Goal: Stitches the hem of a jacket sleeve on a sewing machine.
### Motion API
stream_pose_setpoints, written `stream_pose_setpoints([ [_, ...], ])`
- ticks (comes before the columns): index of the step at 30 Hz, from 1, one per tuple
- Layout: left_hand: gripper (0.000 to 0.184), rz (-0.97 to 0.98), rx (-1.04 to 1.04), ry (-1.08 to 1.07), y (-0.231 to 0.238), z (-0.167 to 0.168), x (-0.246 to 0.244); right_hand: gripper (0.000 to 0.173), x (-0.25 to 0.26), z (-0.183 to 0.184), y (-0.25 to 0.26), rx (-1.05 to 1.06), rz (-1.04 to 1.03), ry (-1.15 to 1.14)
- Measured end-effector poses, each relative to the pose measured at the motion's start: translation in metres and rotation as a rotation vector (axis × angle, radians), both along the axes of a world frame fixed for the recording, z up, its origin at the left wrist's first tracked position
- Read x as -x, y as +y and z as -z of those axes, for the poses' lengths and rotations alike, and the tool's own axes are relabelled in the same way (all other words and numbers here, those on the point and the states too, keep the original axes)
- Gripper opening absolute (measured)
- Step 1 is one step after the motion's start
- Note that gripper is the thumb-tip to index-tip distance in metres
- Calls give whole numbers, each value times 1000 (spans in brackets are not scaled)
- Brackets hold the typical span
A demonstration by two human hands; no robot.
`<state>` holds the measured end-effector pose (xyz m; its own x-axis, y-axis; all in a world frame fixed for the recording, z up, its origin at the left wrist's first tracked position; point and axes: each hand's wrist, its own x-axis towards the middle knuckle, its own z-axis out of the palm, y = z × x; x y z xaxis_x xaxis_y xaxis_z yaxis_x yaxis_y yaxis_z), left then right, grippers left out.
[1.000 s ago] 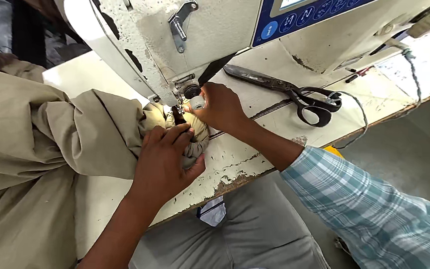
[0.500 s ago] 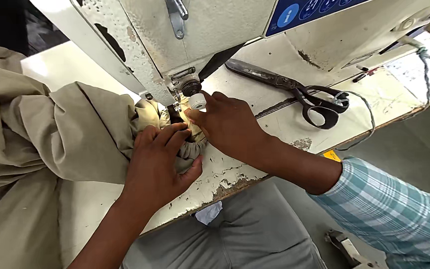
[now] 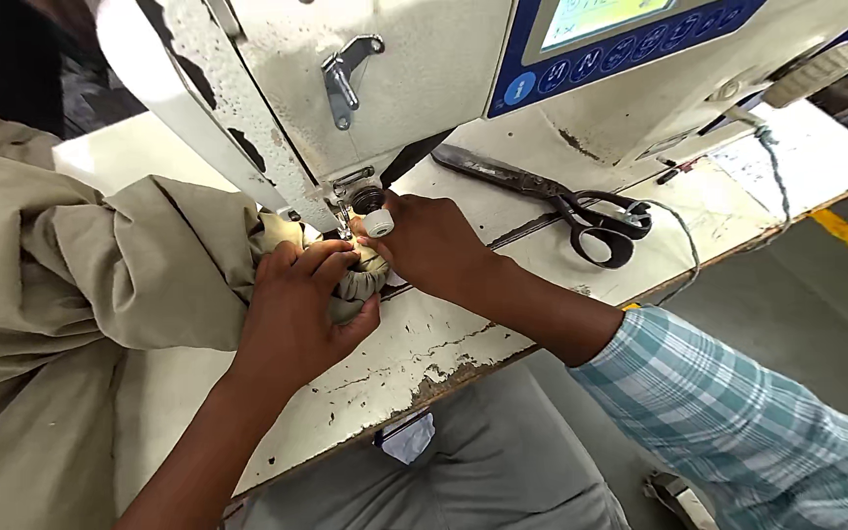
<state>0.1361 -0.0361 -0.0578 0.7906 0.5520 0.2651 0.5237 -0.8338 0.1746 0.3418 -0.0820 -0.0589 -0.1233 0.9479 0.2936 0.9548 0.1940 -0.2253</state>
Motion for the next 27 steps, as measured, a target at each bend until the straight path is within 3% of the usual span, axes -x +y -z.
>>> stream_pose_setpoints([
  [10,50,-17,-5,25,7,-1,-2,27,-6,-2,7,108,-16,78],
  [15,53,15,-102,25,5,3,0,14,-5,21,0,-182,-72,273],
  [17,54,39,-191,45,2,6,1,23,-11,22,-10,-236,-208,348],
  [21,47,107,-351,21,-4,8,3,49,-22,26,-30,-64,-290,352],
  [24,38,142,-339,-27,-7,6,1,53,-21,23,-28,-55,-288,339],
  [27,37,79,-184,-53,-7,2,-1,44,-21,21,-19,-66,-354,310],
])
